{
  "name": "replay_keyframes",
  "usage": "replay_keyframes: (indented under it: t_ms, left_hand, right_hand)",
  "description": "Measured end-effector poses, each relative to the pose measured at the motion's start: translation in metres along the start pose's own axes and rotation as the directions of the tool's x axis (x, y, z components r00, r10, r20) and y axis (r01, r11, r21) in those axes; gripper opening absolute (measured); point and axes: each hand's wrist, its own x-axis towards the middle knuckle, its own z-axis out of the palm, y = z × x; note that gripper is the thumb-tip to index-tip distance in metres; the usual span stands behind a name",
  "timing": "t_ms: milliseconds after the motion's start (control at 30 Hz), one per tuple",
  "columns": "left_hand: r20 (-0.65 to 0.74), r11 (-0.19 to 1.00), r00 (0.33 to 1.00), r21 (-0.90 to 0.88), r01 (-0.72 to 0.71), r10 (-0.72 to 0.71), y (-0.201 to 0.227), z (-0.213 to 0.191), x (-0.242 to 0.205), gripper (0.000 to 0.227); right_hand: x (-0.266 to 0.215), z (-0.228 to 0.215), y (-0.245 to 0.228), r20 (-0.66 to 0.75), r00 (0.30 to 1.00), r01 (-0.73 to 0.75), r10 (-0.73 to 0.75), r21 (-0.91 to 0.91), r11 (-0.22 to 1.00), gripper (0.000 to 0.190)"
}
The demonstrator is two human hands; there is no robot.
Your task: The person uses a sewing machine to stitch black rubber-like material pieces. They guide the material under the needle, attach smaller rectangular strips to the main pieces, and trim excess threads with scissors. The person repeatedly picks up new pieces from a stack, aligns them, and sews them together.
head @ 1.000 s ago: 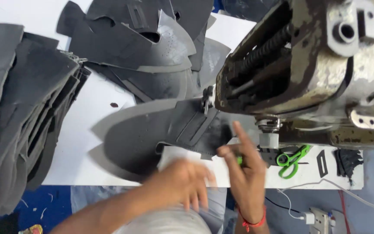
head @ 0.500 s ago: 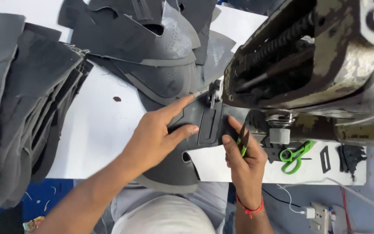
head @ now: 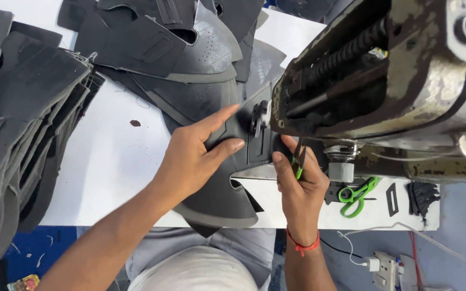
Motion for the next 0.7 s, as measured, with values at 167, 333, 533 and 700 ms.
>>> replay_keyframes:
  t_ms: [167,333,533,700]
  left_hand:
    - [-0.020,0.995,0.995,0.025,-0.102,0.102,-0.004,0.000,0.014,0.060]
    - [-0.015,0.989,0.997,0.127,-0.075,0.078,0.005,-0.003,0.031,0.060]
    - [0.125,0.948,0.968,0.207,-0.242,0.219,-0.003,-0.014,0.068,0.053]
    - [0.319,0.894,0.943,0.388,-0.224,0.098,0.028,-0.025,0.099,0.053]
  right_hand:
    - [0.013,0.002,0.010,-0.017,1.000,0.015,-0.013,0.098,0.995,0.021]
    - [0.024,0.003,0.027,-0.034,0.999,0.003,0.000,0.092,0.996,0.013]
    - [0.028,-0.008,0.056,-0.038,0.999,-0.026,0.029,0.077,0.997,0.013]
    - [0.043,-0.039,0.038,0.092,0.934,0.350,-0.345,-0.428,0.833,0.014]
